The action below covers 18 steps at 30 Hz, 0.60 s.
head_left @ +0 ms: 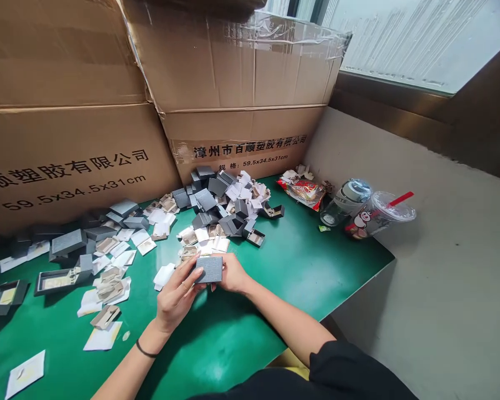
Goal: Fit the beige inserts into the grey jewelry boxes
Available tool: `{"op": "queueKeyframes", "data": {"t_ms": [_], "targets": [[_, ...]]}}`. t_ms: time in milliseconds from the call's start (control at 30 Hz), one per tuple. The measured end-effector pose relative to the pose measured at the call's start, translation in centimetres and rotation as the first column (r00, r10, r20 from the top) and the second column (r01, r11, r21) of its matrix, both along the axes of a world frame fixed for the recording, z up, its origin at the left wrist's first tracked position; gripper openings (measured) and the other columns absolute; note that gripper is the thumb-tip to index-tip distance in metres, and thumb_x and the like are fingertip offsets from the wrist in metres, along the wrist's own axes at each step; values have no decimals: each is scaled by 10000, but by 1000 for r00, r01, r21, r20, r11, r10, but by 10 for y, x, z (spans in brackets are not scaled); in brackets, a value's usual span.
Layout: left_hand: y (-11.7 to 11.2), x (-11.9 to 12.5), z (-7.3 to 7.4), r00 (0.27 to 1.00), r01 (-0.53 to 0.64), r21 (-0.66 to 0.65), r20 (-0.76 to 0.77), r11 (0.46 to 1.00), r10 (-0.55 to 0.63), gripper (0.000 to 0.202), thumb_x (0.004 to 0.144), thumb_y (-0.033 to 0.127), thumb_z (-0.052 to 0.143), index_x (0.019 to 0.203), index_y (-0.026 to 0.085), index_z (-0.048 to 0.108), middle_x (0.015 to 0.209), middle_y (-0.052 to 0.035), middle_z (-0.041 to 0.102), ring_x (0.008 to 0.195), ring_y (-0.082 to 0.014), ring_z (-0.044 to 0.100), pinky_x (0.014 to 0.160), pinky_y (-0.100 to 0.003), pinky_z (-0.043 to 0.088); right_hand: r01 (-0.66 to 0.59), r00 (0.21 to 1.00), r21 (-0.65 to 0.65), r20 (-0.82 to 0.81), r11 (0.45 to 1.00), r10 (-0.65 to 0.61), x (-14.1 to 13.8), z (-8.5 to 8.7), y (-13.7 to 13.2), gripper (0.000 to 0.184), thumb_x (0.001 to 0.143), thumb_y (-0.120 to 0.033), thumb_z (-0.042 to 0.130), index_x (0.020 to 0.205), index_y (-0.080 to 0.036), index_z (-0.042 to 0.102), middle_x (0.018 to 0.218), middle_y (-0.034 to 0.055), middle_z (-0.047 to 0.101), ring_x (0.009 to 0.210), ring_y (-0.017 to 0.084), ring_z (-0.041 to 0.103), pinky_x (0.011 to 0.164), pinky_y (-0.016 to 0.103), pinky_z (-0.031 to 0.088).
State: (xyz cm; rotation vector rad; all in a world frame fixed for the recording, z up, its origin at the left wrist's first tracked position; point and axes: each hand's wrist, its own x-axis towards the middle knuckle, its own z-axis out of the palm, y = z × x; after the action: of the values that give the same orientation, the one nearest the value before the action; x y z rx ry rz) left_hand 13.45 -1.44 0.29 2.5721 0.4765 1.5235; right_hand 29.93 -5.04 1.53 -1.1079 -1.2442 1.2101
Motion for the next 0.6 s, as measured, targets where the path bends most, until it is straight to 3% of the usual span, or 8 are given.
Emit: {"op": "queueKeyframes", "data": {"t_ms": [133, 300, 467, 600], "targets": [[-4, -7, -1, 990, -127, 3, 64, 992, 127, 673, 783, 15, 662, 1371, 297, 499, 1284, -106, 625, 1055, -222, 673, 851, -299, 584, 135, 965, 199, 195, 971, -174, -8, 0, -1, 209, 679, -335, 730, 742, -169, 622, 735, 19, 609, 684, 152, 574, 655, 275, 507], [-7, -14, -12, 975, -184, -52, 119, 981, 189, 643, 756, 16, 689, 1312, 313, 561, 1273, -89, 629, 1025, -211, 683, 817, -268, 584, 106, 967, 229, 201, 968, -153, -15, -4, 3, 437, 682, -491, 770, 974, -178, 684, 1000, 74, 670, 927, 198, 615, 849, 316, 503], [-13, -15, -18, 965, -193, -114, 157, 975, 209, 610, 732, 22, 716, 1267, 292, 599, 1218, -90, 643, 1012, -211, 682, 815, -268, 578, 51, 985, 239, 149, 970, -89, -16, -16, 7, 469, 631, -608, 758, 767, -163, 697, 901, 70, 659, 844, 189, 618, 791, 304, 509], [-13, -14, -13, 969, -178, -94, 157, 980, 191, 592, 723, 14, 720, 1243, 273, 608, 1185, -92, 646, 996, -202, 681, 820, -272, 574, 102, 985, 258, 108, 961, -134, -17, -18, 6, 463, 623, -610, 762, 757, -172, 693, 871, 60, 655, 816, 180, 610, 781, 297, 500]]}}
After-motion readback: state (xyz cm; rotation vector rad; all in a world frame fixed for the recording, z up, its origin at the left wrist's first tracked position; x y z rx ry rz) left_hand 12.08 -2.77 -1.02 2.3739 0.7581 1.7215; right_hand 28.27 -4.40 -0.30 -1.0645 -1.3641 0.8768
